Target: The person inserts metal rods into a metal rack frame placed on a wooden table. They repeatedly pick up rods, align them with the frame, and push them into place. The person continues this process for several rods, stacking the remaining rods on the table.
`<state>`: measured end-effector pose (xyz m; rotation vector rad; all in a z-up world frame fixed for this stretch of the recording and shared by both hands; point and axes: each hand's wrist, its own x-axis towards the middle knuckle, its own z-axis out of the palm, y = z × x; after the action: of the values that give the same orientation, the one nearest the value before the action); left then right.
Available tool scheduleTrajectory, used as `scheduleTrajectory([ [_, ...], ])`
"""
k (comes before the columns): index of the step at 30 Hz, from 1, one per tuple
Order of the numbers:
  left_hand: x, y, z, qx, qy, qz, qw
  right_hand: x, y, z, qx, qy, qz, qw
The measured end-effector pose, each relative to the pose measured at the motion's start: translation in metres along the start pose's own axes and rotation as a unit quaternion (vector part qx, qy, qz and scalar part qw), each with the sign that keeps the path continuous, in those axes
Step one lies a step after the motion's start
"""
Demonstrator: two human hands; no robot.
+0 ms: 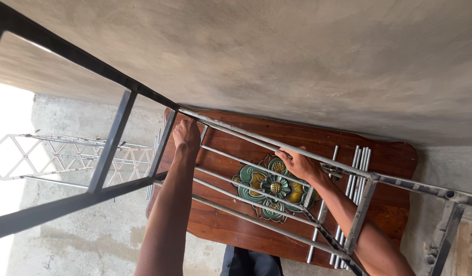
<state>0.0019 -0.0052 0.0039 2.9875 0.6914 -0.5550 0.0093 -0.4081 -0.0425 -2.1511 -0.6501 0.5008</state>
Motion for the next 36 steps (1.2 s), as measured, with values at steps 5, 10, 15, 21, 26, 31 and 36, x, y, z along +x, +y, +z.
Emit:
scheduleTrajectory([
  [5,-0.001,-0.001,-0.001,-0.012,0.011,-0.002,1.0,0.011,-0.004,-0.005,0.12,-0.105,0.031,0.987],
  [10,0.004,-0.004,0.009,-0.007,0.035,0.001,0.999,0.015,-0.028,-0.032,0.294,-0.201,0.275,0.893],
  [15,0.006,-0.007,0.005,0.004,0.038,0.015,0.999,0.015,-0.03,-0.029,0.218,-0.169,0.203,0.94],
  [21,0.001,-0.003,0.0,-0.029,0.021,-0.004,0.999,-0.014,-0.005,0.023,-0.101,0.051,0.003,0.994],
  [26,-0.003,-0.003,-0.004,-0.017,0.031,0.002,0.999,-0.014,0.006,0.03,-0.169,0.046,-0.015,0.984],
  [31,-0.003,-0.004,0.0,-0.006,0.002,-0.002,1.0,-0.009,0.022,0.02,0.004,0.038,-0.116,0.992],
  [36,0.006,-0.01,0.007,-0.042,0.046,-0.001,0.998,-0.035,0.043,0.001,0.048,-0.117,0.103,0.987],
])
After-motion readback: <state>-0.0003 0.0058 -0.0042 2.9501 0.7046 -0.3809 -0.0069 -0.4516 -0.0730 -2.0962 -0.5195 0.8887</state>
